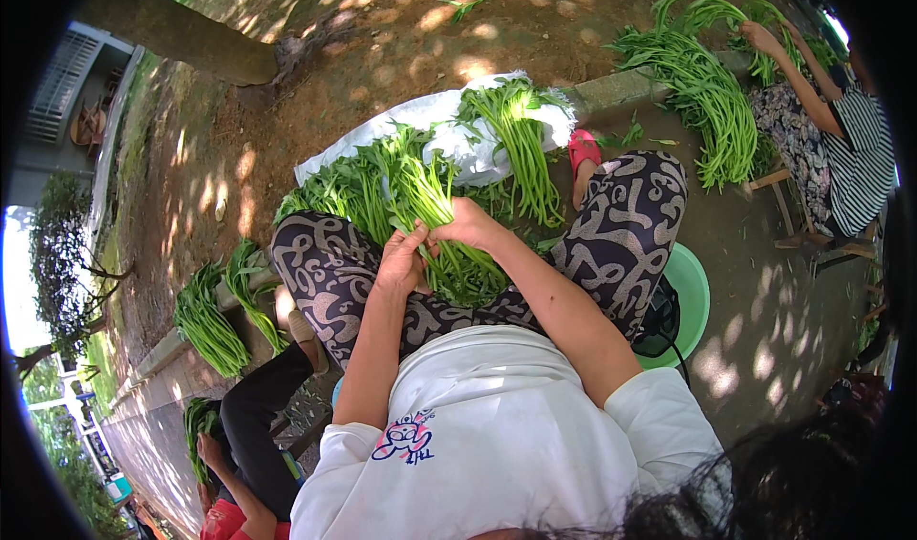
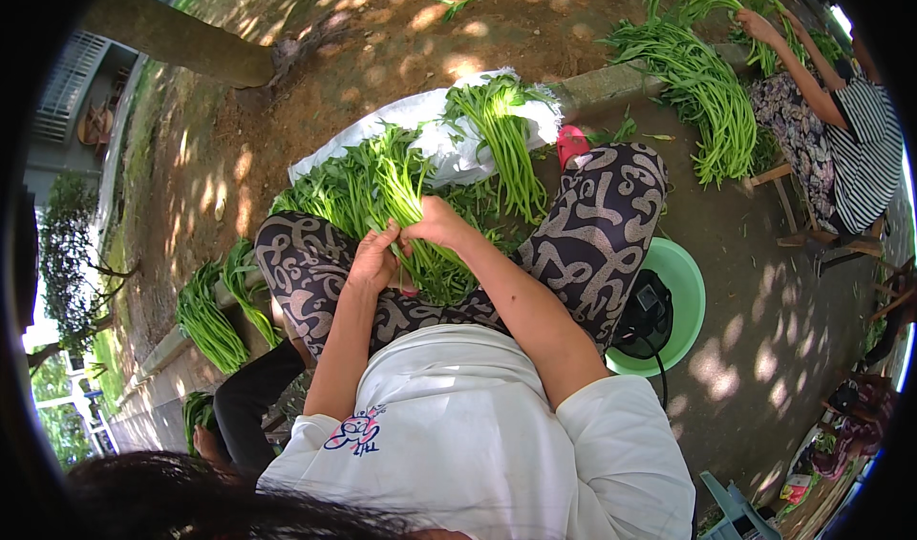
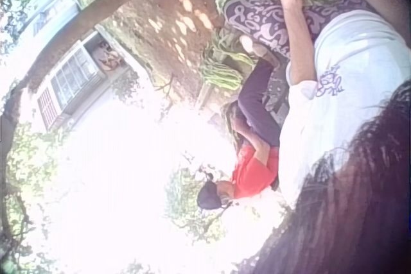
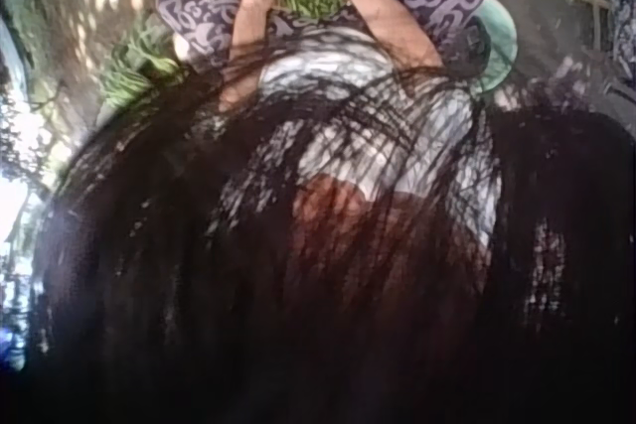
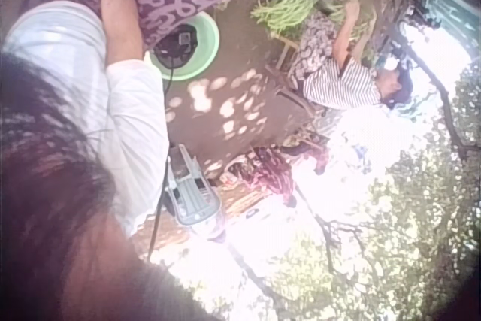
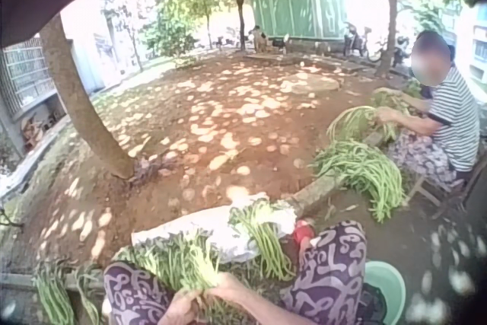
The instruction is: The person picks through bundles of leafy green vegetables by hand, removing stems and placing the cleaned pieces into a container while seated in an outdoor area.
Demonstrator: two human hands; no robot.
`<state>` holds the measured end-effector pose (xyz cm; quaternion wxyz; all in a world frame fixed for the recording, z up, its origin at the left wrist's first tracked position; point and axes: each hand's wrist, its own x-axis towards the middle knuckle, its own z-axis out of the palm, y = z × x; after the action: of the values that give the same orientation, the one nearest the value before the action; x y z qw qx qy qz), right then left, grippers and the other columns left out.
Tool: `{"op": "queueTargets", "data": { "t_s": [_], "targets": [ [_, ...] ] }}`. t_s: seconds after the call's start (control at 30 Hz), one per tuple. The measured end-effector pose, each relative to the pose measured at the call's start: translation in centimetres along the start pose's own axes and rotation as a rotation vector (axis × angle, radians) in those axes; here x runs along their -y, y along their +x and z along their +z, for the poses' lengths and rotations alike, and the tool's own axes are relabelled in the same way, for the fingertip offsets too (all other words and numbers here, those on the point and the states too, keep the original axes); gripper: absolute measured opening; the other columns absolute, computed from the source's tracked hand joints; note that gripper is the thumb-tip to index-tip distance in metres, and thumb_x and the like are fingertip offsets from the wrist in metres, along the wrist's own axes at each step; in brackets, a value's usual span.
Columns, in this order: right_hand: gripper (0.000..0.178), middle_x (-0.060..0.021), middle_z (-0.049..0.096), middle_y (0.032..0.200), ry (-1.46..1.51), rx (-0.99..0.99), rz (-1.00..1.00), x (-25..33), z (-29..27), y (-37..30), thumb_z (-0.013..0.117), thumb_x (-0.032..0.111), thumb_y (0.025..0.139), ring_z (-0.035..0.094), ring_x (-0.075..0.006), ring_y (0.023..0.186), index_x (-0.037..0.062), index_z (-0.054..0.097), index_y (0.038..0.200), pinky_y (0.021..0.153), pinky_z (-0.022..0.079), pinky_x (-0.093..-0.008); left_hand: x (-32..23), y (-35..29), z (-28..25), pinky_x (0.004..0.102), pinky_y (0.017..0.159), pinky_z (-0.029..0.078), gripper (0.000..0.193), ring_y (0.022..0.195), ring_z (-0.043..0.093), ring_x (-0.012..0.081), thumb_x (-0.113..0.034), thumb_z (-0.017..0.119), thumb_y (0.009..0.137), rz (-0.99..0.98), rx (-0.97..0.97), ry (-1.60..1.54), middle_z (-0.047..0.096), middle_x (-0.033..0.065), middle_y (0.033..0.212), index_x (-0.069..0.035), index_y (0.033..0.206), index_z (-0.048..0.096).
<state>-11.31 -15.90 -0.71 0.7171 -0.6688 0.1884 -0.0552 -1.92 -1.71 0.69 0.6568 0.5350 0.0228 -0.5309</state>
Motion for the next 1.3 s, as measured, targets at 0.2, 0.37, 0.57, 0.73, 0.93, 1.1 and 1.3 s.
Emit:
{"op": "queueTargets", "data": {
  "t_s": [0.2, 0.37, 0.57, 0.73, 0.93, 1.1, 1.3],
  "targets": [
    [0.031, -0.0049, 0.066, 0.097, 0.228, 0.075, -0.013, 1.0, -0.8, -0.5, 0.068, 0.000, 0.074, 0.060, -0.0113, 0.088, 0.0001, 0.064, 0.104, 0.081, 0.047, -0.0266, 0.3, 0.3, -0.2, 0.0319, 0.063, 0.043, 0.022, 0.070, 0.052, 0.0164, -0.008, 0.066, 0.085, 0.113, 0.014, 0.013, 0.056, 0.0029, 0.084, -0.010, 0.103, 0.053],
    [0.031, -0.0084, 0.066, 0.086, 0.300, -0.029, 0.057, 2.0, -1.7, -0.9, 0.067, 0.005, 0.070, 0.062, -0.0160, 0.074, -0.0011, 0.063, 0.100, 0.069, 0.050, -0.0296, 0.4, 1.0, -1.1, 0.0320, 0.062, 0.044, 0.022, 0.071, 0.052, 0.0168, -0.004, 0.063, 0.086, 0.112, 0.018, -0.084, 0.055, 0.0039, 0.087, -0.007, 0.105, 0.053],
    [0.023, -0.0056, 0.062, 0.079, 0.284, -0.041, 0.030, 1.4, -2.5, -0.3, 0.064, 0.007, 0.071, 0.057, -0.0142, 0.066, -0.0006, 0.062, 0.093, 0.063, 0.047, -0.0283, 0.0, 0.7, -0.3, 0.0326, 0.064, 0.048, 0.015, 0.072, 0.054, 0.0170, -0.003, 0.059, 0.088, 0.109, -0.039, -0.168, 0.056, 0.0040, 0.085, -0.008, 0.102, 0.056],
    [0.027, -0.0049, 0.061, 0.081, 0.204, -0.273, -0.070, 1.2, -3.5, -0.1, 0.061, 0.009, 0.071, 0.056, -0.0135, 0.067, -0.0005, 0.061, 0.095, 0.064, 0.046, -0.0276, 0.2, 1.2, -1.5, 0.0330, 0.068, 0.051, 0.012, 0.074, 0.055, 0.0170, -0.003, 0.057, 0.088, 0.112, -0.131, -0.297, 0.057, 0.0045, 0.085, -0.009, 0.099, 0.058],
    [0.032, -0.0029, 0.064, 0.082, 0.157, 0.050, 0.068, 0.6, -2.2, 0.0, 0.073, 0.005, 0.072, 0.058, -0.0106, 0.072, 0.0023, 0.063, 0.103, 0.063, 0.047, -0.0256, 0.2, 1.1, -1.0, 0.0339, 0.069, 0.051, 0.013, 0.074, 0.056, 0.0166, -0.003, 0.057, 0.088, 0.073, -0.072, -0.274, 0.057, 0.0049, 0.085, -0.008, 0.101, 0.056],
    [0.044, -0.0031, 0.067, 0.092, 0.199, 0.170, 0.014, 0.2, 0.0, -0.3, 0.076, 0.002, 0.067, 0.061, -0.0111, 0.085, 0.0020, 0.062, 0.109, 0.076, 0.049, -0.0252, 0.5, 1.4, -1.8, 0.0341, 0.072, 0.051, 0.016, 0.078, 0.057, 0.0166, -0.005, 0.056, 0.089, 0.075, -0.019, -0.232, 0.059, 0.0038, 0.090, -0.010, 0.104, 0.056],
    [0.033, -0.0055, 0.065, 0.085, 0.153, 0.009, 0.051, 0.6, -0.8, -0.3, 0.068, 0.003, 0.072, 0.060, -0.0128, 0.070, 0.0000, 0.061, 0.105, 0.063, 0.050, -0.0267, 0.2, 1.3, -1.5, 0.0404, 0.086, 0.048, 0.023, 0.092, 0.057, 0.0194, -0.013, 0.054, 0.091, 0.020, 0.035, -0.274, 0.059, 0.0040, 0.100, -0.009, 0.113, 0.054]
  ]
}}
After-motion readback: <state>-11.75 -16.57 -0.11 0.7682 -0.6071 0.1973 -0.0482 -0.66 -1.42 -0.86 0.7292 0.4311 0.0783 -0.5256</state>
